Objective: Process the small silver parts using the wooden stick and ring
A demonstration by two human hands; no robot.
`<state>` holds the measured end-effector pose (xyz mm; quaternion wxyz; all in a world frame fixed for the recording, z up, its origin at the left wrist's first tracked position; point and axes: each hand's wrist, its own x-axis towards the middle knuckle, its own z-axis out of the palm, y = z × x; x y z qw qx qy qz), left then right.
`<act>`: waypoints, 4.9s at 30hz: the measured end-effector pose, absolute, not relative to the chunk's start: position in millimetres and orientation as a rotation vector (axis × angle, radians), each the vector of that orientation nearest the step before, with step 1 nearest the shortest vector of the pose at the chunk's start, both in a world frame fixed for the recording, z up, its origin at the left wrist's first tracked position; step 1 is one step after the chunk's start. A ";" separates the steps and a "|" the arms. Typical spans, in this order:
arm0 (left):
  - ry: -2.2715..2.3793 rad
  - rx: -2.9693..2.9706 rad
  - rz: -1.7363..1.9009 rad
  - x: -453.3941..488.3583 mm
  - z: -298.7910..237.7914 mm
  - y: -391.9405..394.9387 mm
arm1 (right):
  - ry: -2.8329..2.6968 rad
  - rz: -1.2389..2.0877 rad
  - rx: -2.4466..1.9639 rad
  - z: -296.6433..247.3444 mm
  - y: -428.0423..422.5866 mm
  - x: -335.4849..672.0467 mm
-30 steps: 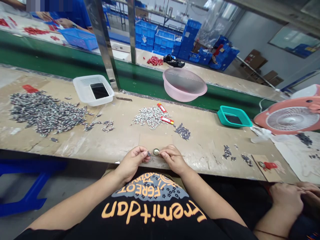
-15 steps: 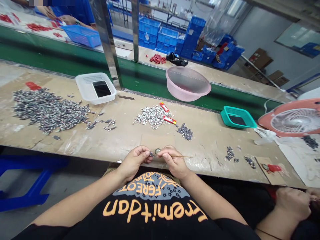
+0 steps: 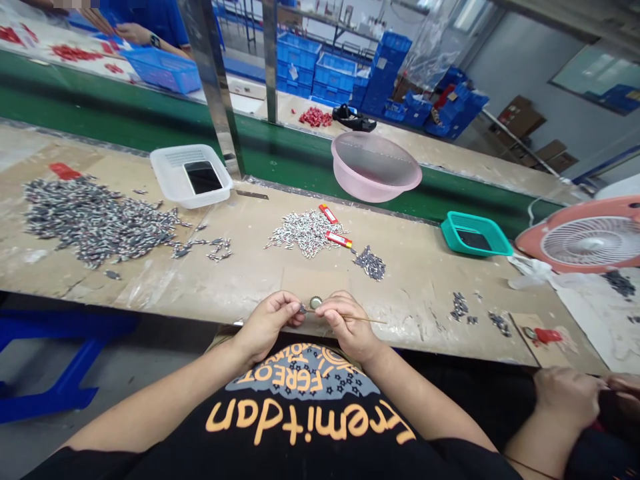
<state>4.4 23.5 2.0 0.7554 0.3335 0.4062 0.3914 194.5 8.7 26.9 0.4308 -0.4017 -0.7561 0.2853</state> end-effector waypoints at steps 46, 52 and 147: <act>0.856 0.724 0.820 3.3 6.3 25.8 | -1.933 0.713 -0.989 29.0 9.5 195.2; 0.851 0.735 0.814 3.0 5.4 25.4 | -1.916 0.738 -0.957 33.0 13.8 193.4; 1.862 2.287 0.738 -137.0 12.1 118.5 | -2.099 0.040 -1.843 12.1 67.1 302.7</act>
